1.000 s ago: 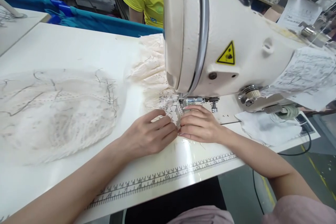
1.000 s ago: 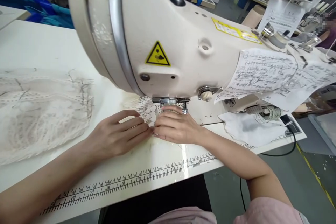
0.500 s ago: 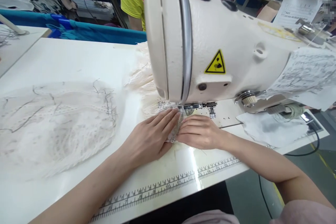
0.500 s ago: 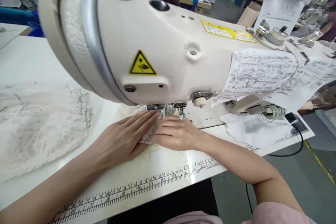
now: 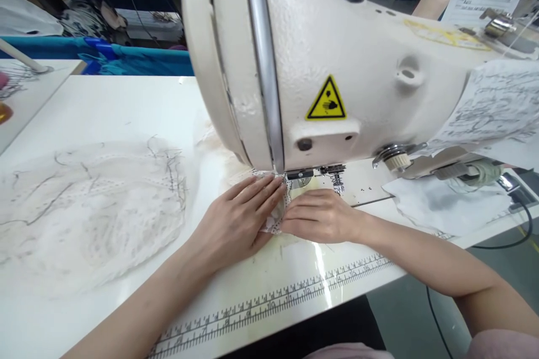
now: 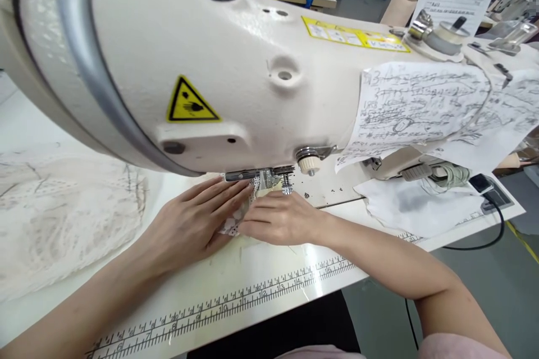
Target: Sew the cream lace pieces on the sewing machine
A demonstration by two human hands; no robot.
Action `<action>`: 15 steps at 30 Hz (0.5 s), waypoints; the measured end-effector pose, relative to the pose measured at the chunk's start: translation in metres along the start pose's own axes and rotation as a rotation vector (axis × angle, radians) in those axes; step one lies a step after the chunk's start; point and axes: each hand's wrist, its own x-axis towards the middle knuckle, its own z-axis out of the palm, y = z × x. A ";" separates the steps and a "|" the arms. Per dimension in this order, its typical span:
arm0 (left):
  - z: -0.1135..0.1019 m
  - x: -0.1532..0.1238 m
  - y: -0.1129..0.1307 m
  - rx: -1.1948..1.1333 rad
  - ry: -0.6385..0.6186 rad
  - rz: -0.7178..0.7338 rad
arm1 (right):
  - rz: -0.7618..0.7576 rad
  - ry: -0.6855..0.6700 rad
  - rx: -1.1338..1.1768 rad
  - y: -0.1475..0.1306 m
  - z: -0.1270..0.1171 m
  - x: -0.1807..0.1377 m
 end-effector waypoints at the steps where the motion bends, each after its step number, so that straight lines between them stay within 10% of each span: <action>1: 0.000 0.000 0.000 -0.005 -0.004 -0.007 | 0.001 0.001 0.000 0.000 0.000 0.000; 15: 0.001 0.003 0.005 0.027 -0.051 -0.068 | 0.074 -0.051 -0.046 0.003 -0.002 -0.008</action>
